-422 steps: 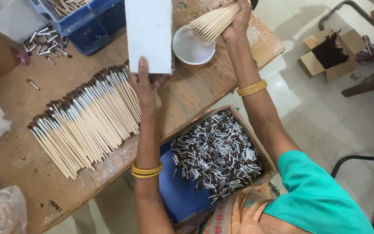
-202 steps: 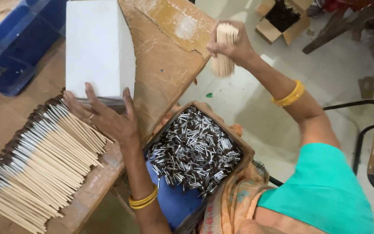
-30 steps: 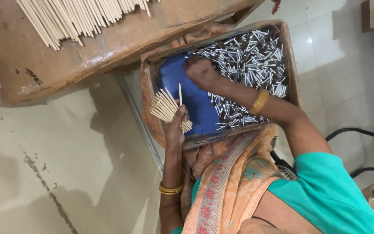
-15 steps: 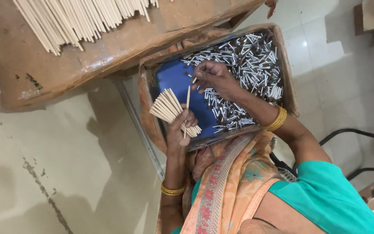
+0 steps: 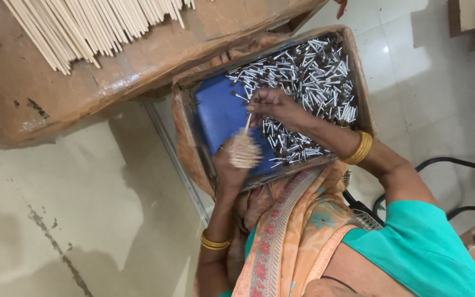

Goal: Assembling small brushes by dipping stick ends into a liquid and attaching metal ferrules.

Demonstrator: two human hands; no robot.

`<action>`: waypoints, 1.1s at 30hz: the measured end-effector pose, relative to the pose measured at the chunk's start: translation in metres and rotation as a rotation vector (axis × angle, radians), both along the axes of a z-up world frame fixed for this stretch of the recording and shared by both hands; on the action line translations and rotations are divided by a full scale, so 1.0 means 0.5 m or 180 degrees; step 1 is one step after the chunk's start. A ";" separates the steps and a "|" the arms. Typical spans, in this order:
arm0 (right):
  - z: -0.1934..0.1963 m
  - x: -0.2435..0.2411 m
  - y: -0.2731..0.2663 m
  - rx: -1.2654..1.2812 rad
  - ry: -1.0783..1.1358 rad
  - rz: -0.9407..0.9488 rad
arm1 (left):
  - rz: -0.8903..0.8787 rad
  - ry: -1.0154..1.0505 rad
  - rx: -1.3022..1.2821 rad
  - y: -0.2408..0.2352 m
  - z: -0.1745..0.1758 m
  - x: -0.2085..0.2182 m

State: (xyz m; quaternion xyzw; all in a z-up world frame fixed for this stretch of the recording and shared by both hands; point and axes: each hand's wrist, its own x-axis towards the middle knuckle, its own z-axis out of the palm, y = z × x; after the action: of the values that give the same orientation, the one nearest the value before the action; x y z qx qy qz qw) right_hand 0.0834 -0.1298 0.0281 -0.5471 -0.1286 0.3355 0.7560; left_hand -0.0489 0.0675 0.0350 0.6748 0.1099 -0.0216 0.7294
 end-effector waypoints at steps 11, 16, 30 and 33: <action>-0.060 0.038 0.097 -0.4216 -0.5261 0.1050 | 0.0606 0.0860 -0.0465 0.030 -0.019 -0.039; -0.013 0.051 0.061 -0.2722 -0.4105 0.0044 | 0.0563 0.0769 -0.2083 0.031 0.003 -0.022; 0.038 -0.005 0.010 0.0504 0.0852 -0.0193 | 0.0349 0.0943 -0.3255 0.013 -0.019 -0.016; 0.031 -0.002 -0.004 0.0506 0.0632 -0.0001 | 0.0312 0.1034 -0.3270 0.015 -0.031 -0.017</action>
State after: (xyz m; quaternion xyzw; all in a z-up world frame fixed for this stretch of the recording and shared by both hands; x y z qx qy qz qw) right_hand 0.0822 -0.1315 0.0433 -0.4495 -0.0793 0.3766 0.8061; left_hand -0.0577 0.0749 0.0195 0.2134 0.2279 -0.1426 0.9393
